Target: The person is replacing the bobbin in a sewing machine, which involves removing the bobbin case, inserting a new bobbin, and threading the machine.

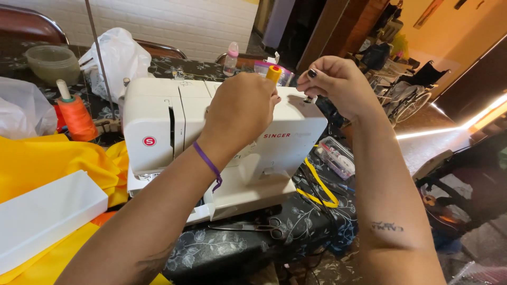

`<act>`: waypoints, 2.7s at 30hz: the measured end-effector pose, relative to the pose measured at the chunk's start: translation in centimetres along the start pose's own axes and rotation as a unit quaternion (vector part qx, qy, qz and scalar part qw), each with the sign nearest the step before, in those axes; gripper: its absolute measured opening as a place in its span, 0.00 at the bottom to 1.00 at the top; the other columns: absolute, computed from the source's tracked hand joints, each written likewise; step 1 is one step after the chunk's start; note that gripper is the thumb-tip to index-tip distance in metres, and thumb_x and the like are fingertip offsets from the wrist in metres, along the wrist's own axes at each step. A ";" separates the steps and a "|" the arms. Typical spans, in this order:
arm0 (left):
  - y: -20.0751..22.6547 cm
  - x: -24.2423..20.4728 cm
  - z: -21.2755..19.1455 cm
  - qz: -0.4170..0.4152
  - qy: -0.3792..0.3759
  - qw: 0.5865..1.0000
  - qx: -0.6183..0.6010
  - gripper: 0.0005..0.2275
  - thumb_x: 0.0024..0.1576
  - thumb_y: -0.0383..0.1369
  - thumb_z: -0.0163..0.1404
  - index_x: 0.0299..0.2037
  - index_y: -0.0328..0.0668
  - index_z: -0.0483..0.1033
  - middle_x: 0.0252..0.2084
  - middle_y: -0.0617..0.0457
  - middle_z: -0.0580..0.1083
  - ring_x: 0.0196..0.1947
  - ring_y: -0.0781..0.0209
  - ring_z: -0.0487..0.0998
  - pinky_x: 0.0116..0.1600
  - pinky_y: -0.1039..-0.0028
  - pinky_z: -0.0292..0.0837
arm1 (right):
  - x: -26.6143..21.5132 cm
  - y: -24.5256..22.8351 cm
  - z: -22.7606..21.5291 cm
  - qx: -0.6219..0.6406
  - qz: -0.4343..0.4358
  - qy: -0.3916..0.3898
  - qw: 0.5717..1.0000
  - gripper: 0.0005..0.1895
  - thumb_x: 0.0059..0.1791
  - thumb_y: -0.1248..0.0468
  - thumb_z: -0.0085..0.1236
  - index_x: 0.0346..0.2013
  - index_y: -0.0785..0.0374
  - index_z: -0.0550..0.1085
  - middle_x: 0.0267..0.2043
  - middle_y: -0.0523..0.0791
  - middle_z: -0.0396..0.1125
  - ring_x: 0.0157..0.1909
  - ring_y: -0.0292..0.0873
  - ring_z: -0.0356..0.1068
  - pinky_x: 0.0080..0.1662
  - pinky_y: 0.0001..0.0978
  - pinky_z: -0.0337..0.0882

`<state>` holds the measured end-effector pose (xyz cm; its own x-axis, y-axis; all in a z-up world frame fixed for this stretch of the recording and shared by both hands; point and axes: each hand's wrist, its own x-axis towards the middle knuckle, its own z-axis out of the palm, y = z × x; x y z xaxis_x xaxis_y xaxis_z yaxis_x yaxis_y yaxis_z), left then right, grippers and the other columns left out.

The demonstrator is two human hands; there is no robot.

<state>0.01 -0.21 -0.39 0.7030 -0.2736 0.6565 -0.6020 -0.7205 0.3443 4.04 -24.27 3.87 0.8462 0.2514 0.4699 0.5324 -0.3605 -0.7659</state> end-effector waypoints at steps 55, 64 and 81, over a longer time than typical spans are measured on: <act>-0.2 0.2 -0.4 0.019 0.011 0.999 -0.028 0.09 0.64 0.33 0.59 0.47 0.35 0.88 0.34 0.40 0.82 0.38 0.46 0.86 0.52 0.61 0.83 | 2.8 5.3 -2.3 -0.404 -0.162 0.002 0.900 0.04 0.52 0.73 0.64 0.40 0.64 0.82 0.28 0.46 0.70 0.31 0.48 0.72 0.37 0.35 0.71; -0.3 0.0 -0.4 0.027 0.025 0.999 -0.036 0.09 0.63 0.31 0.60 0.46 0.34 0.88 0.34 0.39 0.82 0.38 0.45 0.86 0.51 0.62 0.84 | -1.4 5.8 -4.9 -0.315 -0.022 0.029 0.948 0.04 0.57 0.67 0.61 0.44 0.63 0.81 0.26 0.49 0.68 0.30 0.44 0.66 0.37 0.38 0.66; 0.0 0.0 -0.7 0.019 0.034 0.999 -0.034 0.08 0.63 0.32 0.60 0.45 0.35 0.89 0.32 0.40 0.82 0.37 0.46 0.86 0.48 0.62 0.84 | -3.6 7.1 -2.7 -0.251 -0.119 0.086 0.957 0.03 0.55 0.73 0.65 0.42 0.68 0.83 0.26 0.47 0.68 0.29 0.39 0.65 0.36 0.29 0.65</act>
<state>-0.25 0.25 0.05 0.6535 -0.2539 0.7130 -0.6531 -0.6653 0.3616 4.82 -30.13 -2.04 0.6685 0.2446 0.7024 0.6176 -0.7087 -0.3410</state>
